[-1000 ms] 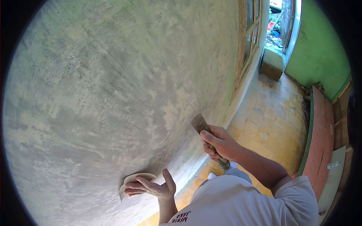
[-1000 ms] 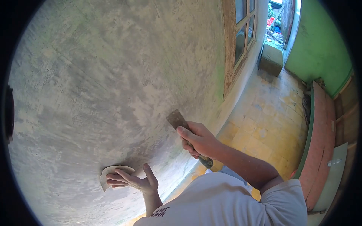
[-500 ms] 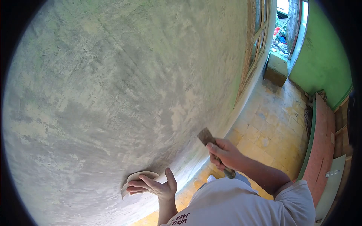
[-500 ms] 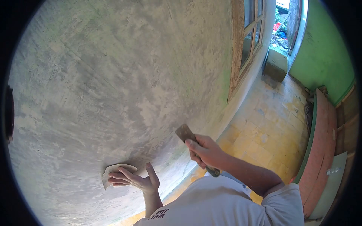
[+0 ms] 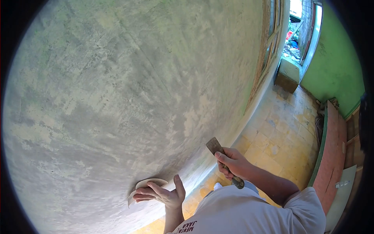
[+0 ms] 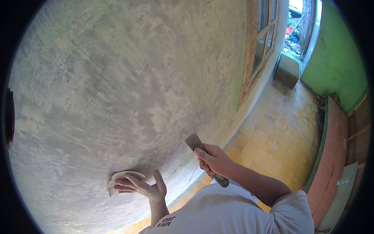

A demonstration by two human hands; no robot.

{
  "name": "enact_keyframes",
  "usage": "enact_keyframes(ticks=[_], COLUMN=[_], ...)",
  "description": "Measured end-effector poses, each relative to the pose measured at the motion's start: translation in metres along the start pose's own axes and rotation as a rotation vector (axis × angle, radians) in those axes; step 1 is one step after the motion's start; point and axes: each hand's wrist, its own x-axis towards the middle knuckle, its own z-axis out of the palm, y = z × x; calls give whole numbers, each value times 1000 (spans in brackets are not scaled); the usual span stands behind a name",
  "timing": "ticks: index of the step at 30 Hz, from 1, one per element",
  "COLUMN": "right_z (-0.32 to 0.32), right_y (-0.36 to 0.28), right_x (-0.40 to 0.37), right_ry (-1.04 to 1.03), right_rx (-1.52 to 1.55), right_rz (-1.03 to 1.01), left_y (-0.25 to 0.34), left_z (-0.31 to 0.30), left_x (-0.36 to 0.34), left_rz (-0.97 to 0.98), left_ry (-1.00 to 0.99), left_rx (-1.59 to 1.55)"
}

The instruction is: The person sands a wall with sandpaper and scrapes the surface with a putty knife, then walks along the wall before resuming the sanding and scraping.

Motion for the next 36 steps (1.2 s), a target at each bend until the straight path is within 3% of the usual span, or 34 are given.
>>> enact_keyframes(ticks=[3, 10, 12, 21, 26, 29, 36], right_z=[1, -7, -11, -6, -4, 4, 3], right_y=[-24, -1, 12, -9, 6, -26, 3], right_x=[12, 3, 4, 7, 8, 11, 1], right_ry=[-30, 32, 0, 75, -7, 4, -34], right_rx=[-34, 12, -3, 17, -43, -30, -27], right_rz=[-103, -90, 8, -79, 6, -133, 18], left_y=[-1, -1, -1, -1, -1, 0, 0], left_z=[-2, -1, 0, -1, 0, 0, 1], left_x=[-2, 0, 0, 0, 1, -1, 0], left_rz=[6, 8, 0, 6, 24, -8, 4], left_ry=[-1, -15, -13, -20, 10, 3, 18], left_rx=[-14, -17, -17, -16, -7, -27, -32])
